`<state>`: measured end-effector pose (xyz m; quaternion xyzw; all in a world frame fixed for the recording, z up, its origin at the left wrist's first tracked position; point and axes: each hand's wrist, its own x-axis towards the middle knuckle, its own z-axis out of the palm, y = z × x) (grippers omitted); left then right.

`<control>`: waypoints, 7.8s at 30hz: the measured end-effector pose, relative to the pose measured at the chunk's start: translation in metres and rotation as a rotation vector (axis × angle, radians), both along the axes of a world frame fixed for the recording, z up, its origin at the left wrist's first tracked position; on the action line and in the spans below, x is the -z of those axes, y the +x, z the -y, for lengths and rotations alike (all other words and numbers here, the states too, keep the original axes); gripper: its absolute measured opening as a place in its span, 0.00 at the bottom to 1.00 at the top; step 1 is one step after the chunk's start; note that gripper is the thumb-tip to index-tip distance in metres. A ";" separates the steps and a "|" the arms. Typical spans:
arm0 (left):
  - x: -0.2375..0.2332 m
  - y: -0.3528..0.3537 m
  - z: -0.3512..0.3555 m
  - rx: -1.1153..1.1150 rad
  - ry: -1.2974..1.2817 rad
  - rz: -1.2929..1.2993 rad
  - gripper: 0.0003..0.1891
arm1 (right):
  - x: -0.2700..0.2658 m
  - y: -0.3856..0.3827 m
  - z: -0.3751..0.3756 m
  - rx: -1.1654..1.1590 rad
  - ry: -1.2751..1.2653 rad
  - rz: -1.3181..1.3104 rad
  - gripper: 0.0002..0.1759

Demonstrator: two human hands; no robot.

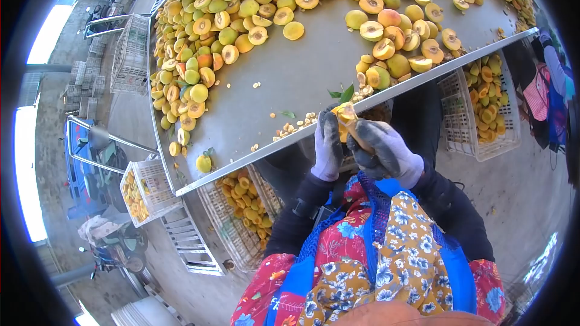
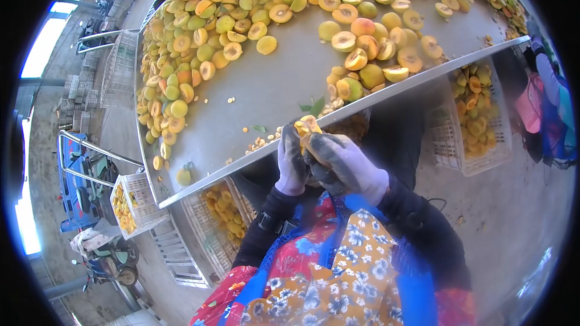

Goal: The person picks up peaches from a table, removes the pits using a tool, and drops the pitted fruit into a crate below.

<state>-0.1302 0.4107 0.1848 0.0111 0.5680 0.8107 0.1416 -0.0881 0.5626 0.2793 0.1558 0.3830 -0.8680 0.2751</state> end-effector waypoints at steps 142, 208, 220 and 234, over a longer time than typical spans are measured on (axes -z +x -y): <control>0.020 -0.201 -0.116 0.250 -0.963 -0.434 0.31 | 0.045 0.015 -0.067 0.052 0.716 -0.015 0.12; -0.013 0.021 -0.003 -0.205 -0.375 -0.326 0.22 | 0.061 0.013 0.030 -0.204 1.186 -0.705 0.15; -0.020 0.010 0.005 -0.012 0.130 -0.004 0.21 | 0.013 -0.008 0.006 -0.174 -0.140 0.341 0.18; -0.014 -0.004 0.016 0.106 -0.734 -0.168 0.16 | 0.023 -0.008 -0.005 -0.348 0.194 0.148 0.20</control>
